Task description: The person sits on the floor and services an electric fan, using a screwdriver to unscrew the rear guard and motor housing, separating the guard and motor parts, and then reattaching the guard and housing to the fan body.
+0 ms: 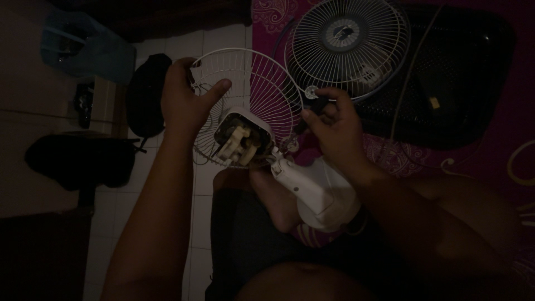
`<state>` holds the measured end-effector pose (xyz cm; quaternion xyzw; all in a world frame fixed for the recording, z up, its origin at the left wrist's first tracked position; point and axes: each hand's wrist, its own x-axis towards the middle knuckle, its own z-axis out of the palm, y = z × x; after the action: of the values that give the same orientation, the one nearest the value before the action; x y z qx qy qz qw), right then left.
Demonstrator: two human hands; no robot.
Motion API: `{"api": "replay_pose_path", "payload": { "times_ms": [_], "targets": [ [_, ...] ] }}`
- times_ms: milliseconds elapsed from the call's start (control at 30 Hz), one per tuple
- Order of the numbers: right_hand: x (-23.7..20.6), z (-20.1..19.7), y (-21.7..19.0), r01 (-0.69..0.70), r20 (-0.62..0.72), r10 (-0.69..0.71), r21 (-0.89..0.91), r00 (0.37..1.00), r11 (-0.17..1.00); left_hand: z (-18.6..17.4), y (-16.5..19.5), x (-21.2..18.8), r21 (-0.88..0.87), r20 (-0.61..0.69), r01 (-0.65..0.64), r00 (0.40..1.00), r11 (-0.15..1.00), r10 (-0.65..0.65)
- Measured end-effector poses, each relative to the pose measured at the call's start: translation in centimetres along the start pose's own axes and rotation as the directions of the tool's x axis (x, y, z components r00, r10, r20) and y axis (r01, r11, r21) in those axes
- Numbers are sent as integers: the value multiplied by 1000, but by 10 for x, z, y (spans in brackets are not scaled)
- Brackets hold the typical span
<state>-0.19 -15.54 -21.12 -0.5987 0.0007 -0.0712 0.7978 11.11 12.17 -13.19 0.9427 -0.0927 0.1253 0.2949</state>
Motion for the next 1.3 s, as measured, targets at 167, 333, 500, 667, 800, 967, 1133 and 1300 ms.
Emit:
{"api": "replay_pose_path", "payload": {
  "times_ms": [167,333,500,667,800,967,1133,1300],
  "targets": [
    [1,0,-1,-13,-17,13,18,1000,1000,-1,2,1,19,6,7,1000,1000,-7],
    [2,0,3,-12,-28,12,10,1000,1000,-1,4,0,16,3,16,1000,1000,-16],
    [3,0,5,-8,-32,9,44,999,999,-1,4,1,30,6,31,1000,999,-31],
    [3,-1,5,-33,-43,35,39,998,999,-2,3,0,20,6,16,1000,1000,-16],
    [3,0,4,-40,-55,41,14,998,999,-1,3,0,20,8,27,1000,999,-27],
    [4,-1,6,-37,-49,38,22,998,999,0,2,0,26,6,40,999,999,-40],
    [4,-1,6,-53,-74,53,3,996,999,0,0,-1,19,-8,7,1000,1000,-7],
    [3,0,6,-68,-105,65,-24,992,997,2,-2,-1,7,-9,-7,1000,1000,7]
  ]
}}
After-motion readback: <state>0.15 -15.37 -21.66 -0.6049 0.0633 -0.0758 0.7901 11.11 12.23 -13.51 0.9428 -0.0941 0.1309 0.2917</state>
